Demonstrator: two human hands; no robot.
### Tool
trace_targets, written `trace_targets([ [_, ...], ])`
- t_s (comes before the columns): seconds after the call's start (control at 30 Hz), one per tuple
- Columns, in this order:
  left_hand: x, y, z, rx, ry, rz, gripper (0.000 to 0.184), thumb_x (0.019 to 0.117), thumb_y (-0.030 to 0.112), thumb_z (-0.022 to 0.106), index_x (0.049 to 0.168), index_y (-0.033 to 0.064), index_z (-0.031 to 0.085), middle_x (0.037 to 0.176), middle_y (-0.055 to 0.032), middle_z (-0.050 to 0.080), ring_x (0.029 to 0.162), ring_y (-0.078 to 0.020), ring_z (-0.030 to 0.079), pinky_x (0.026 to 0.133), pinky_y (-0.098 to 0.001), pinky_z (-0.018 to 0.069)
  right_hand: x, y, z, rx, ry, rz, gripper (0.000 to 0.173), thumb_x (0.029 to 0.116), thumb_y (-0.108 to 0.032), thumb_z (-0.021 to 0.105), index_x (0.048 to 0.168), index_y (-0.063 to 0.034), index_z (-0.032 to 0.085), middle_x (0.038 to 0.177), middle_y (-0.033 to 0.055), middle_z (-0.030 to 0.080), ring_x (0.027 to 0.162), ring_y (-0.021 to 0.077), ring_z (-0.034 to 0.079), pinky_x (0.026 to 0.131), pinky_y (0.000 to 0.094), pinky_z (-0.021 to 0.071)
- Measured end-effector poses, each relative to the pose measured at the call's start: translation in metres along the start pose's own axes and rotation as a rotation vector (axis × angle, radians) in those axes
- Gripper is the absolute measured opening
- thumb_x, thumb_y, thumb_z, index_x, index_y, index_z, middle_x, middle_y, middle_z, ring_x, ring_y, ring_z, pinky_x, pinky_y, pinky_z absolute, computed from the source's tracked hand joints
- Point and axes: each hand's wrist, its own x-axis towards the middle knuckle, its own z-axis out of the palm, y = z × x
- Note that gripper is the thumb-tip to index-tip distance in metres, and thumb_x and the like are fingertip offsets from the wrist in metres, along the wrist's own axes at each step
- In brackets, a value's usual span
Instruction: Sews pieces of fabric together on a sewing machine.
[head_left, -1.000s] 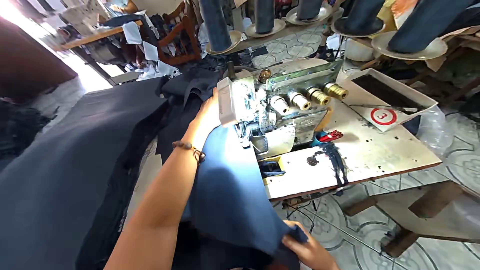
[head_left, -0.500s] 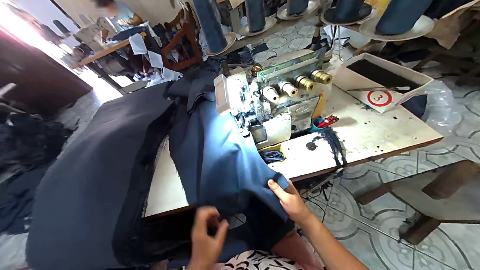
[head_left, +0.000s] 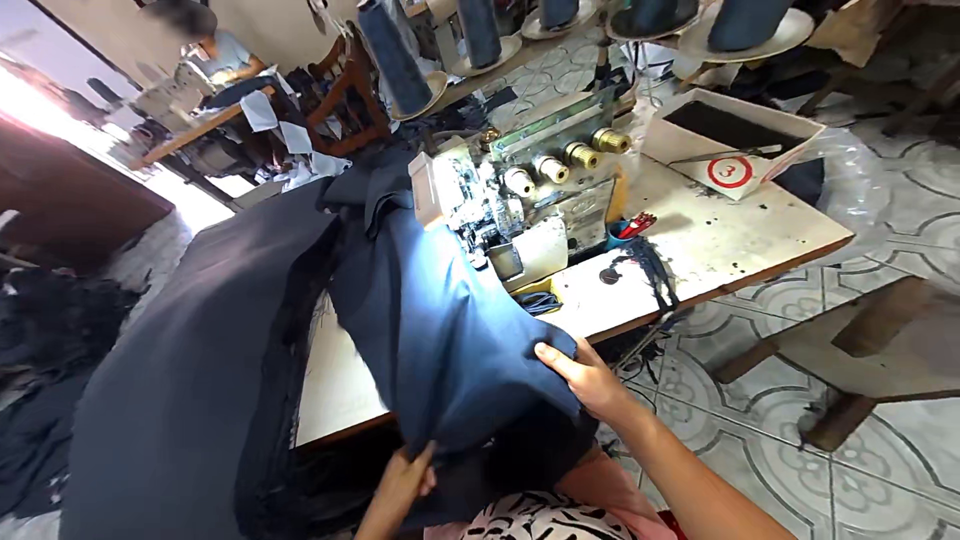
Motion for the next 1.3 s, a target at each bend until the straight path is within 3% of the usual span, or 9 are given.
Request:
trace_targets([
  [0.23,-0.047,0.114,-0.11,0.486,0.465,0.23,0.028,0.1006,0.016,0.055,0.114,-0.0076,0.062,0.076,-0.0091,0.069,0.062,-0.0147,0.067,0.062,-0.0394,0.0595,0.012,0.001,-0.002,0.164,-0.206,0.136,0.009,0.1028,-0.012,0.049,0.105,-0.0155,0.058,0.075,-0.0112,0.066,0.053,-0.004,0.055,0.049,0.0131,0.0463],
  [0.43,0.047,0.257,-0.152,0.779,0.543,0.366,0.034,0.1061,0.021,0.055,0.111,-0.0112,0.064,0.1,-0.0345,0.067,0.092,-0.0521,0.066,0.084,-0.0764,0.045,0.046,-0.005,0.056,0.549,0.024,0.219,0.019,0.1096,-0.014,0.039,0.102,-0.0073,0.055,0.065,-0.0022,0.058,0.052,0.0037,0.052,0.052,0.019,0.0459],
  [0.6,0.123,0.333,-0.136,0.731,0.676,0.515,0.039,0.1052,0.019,0.052,0.129,-0.0102,0.058,0.124,-0.0395,0.06,0.12,-0.0568,0.057,0.1,-0.0758,0.0387,0.065,-0.013,0.088,0.412,-0.088,0.15,0.035,0.1096,-0.013,0.033,0.092,-0.0038,0.062,0.062,-0.0043,0.059,0.054,0.0037,0.057,0.054,0.0191,0.0509],
  [0.73,0.17,0.317,-0.137,0.521,0.414,0.865,0.086,0.104,0.023,0.054,0.163,0.0048,-0.006,0.165,-0.0271,0.024,0.148,-0.0324,0.039,0.119,-0.0487,0.0366,0.061,0.002,0.063,-0.05,-0.212,-0.158,0.029,0.106,-0.005,0.039,0.102,0.0024,0.066,0.071,-0.004,0.062,0.061,-0.0002,0.059,0.058,0.0163,0.0518],
  [0.8,0.136,0.29,-0.129,0.612,0.302,0.824,0.107,0.0971,0.028,0.067,0.162,0.0086,-0.017,0.161,-0.0314,0.029,0.14,-0.035,0.05,0.112,-0.0498,0.047,0.055,0.011,0.029,-0.442,-0.112,-0.407,0.02,0.1008,-0.008,0.054,0.101,-0.0003,0.072,0.085,0.0012,0.07,0.077,0.0007,0.064,0.073,0.0166,0.0547],
  [0.9,0.044,0.21,-0.098,1.046,-0.013,0.442,0.123,0.0781,0.052,0.085,0.166,0.0108,0.01,0.145,-0.0365,0.049,0.115,-0.0555,0.062,0.09,-0.0718,0.0508,0.059,0.019,-0.026,-0.905,-0.065,-0.602,0.022,0.0978,-0.032,0.064,0.1,-0.0148,0.077,0.098,0.0023,0.073,0.099,0.0159,0.067,0.091,0.037,0.0525],
  [1.03,0.037,0.158,-0.054,1.229,-0.36,-0.01,0.149,0.0599,0.058,0.095,0.166,0.0108,0.003,0.164,-0.0389,-0.008,0.142,-0.0697,0.02,0.104,-0.0743,0.0404,0.075,0.022,-0.047,-1.155,-0.264,-0.601,0.024,0.1007,-0.033,0.057,0.103,-0.0189,0.076,0.102,0.0034,0.072,0.1,0.0214,0.069,0.087,0.0441,0.0551],
  [1.2,0.187,0.227,-0.111,1.171,-0.184,0.157,0.084,0.0786,0.049,0.087,0.14,-0.0005,0.059,0.141,-0.0321,0.055,0.133,-0.0514,0.049,0.108,-0.0702,0.0371,0.079,0.032,-0.039,-1.165,-0.228,-0.635,0.032,0.1042,-0.035,0.052,0.095,-0.014,0.074,0.093,0.0018,0.073,0.092,0.0159,0.069,0.086,0.0342,0.0564],
  [1.3,0.244,0.287,-0.118,0.861,0.165,-0.041,0.059,0.0925,0.038,0.074,0.128,-0.0079,0.063,0.131,-0.0301,0.061,0.125,-0.041,0.058,0.106,-0.0608,0.0433,0.075,0.03,-0.041,-1.201,-0.113,-0.621,0.03,0.1013,-0.04,0.056,0.093,-0.0179,0.075,0.106,0.0045,0.071,0.106,0.0195,0.067,0.092,0.0364,0.0548],
])
